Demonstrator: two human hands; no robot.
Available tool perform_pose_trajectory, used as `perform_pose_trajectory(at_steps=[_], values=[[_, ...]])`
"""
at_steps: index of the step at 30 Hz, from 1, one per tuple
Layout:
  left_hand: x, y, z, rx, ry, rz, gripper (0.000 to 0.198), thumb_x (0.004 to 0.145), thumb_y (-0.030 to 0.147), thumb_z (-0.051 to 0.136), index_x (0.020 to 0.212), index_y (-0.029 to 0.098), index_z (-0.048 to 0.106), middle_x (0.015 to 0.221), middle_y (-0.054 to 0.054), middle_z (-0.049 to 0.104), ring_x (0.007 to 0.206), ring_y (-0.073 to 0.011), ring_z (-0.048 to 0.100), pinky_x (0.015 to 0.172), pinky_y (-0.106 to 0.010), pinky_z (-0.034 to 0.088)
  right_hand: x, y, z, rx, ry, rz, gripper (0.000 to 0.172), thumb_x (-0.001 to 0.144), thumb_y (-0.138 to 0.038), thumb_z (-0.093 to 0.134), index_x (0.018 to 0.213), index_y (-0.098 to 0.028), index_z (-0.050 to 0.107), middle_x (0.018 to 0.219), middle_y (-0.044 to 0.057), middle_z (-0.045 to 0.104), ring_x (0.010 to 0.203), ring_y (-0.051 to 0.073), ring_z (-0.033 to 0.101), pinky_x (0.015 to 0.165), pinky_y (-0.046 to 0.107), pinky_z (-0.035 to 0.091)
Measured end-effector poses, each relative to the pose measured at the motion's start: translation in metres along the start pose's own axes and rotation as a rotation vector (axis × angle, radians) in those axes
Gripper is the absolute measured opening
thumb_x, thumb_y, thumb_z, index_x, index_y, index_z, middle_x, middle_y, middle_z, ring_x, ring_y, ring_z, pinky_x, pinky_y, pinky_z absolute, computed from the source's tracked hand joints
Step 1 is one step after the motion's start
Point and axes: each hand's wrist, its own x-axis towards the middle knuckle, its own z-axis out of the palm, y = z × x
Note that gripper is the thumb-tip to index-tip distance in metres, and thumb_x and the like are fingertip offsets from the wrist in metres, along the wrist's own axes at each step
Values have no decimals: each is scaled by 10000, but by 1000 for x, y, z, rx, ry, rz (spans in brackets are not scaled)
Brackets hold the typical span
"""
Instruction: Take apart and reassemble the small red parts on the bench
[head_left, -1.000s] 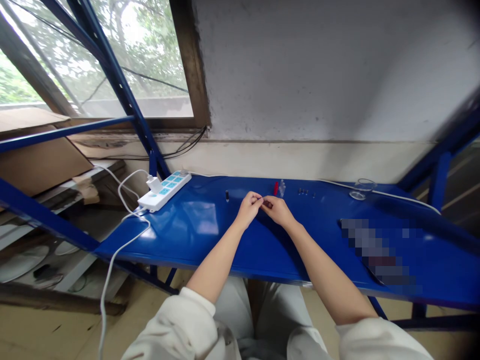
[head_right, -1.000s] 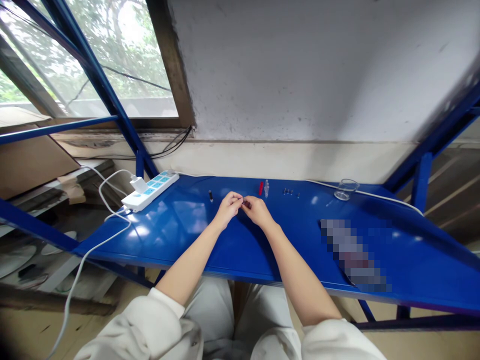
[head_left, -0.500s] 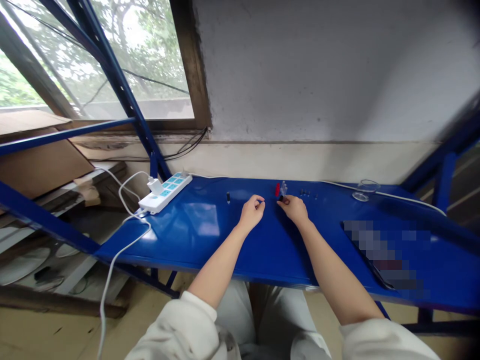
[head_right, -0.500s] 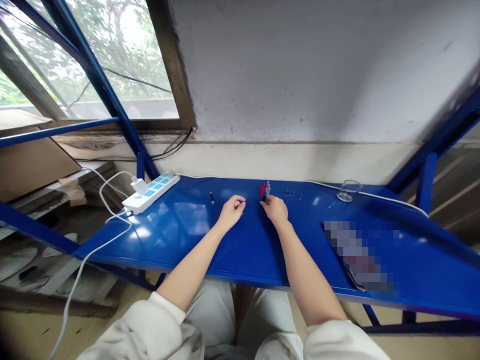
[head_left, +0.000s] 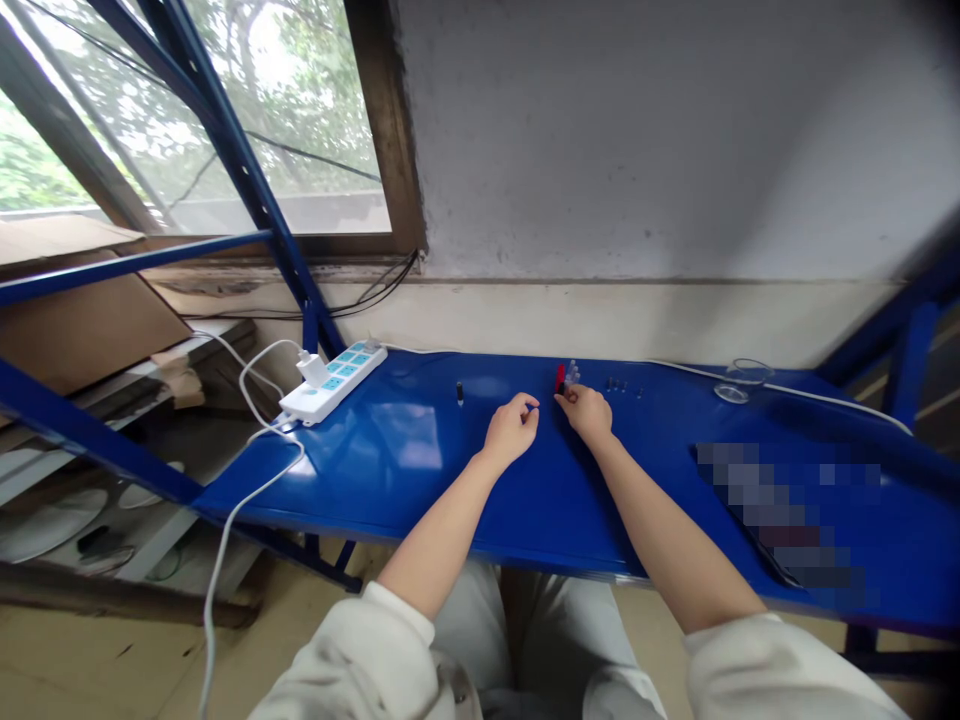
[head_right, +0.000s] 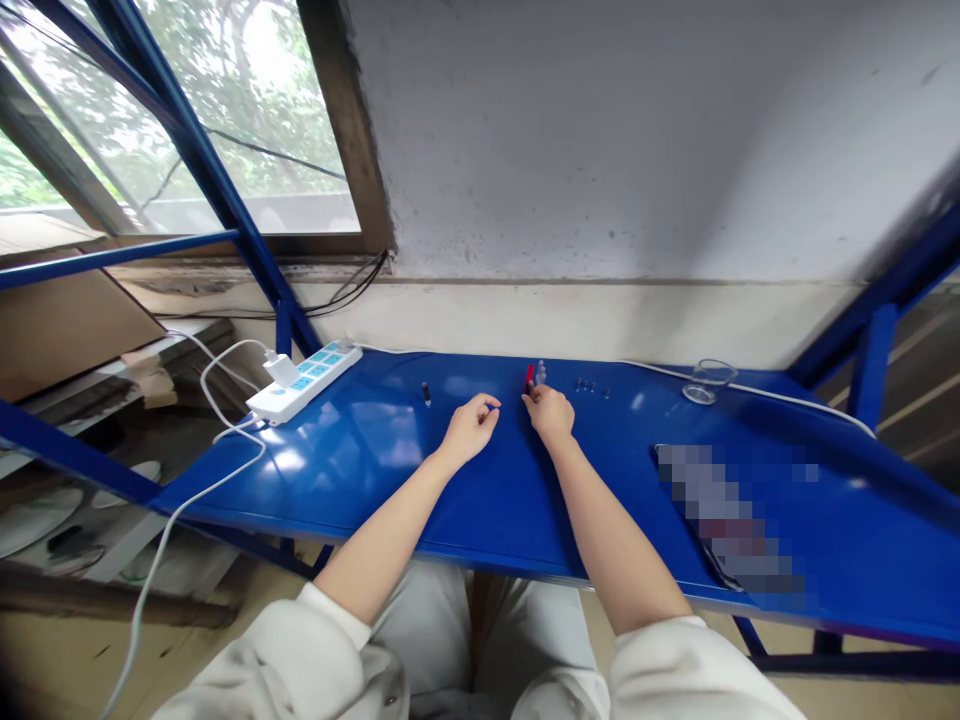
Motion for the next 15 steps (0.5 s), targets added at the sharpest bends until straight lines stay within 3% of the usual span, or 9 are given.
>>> perform_pose_trajectory(at_steps=[8,15], values=[[1,0,-1,22,17,17,156,806,213,424,901,198,547,539,41,478,507,-93,450,542,-208,330,1,1,-5,33,-63,39,203,741,-403,553,778,-221,636,786,47,663,758,195,606,569,251,383],[0,7,-5,-37,204,28,202,807,195,435,995,200,509,759,-1,548,533,-70,456,580,-205,380,1,9,-9,40,-89,79,195,741,-347,563,850,-204,637,836,62,666,807,196,607,619,256,408]])
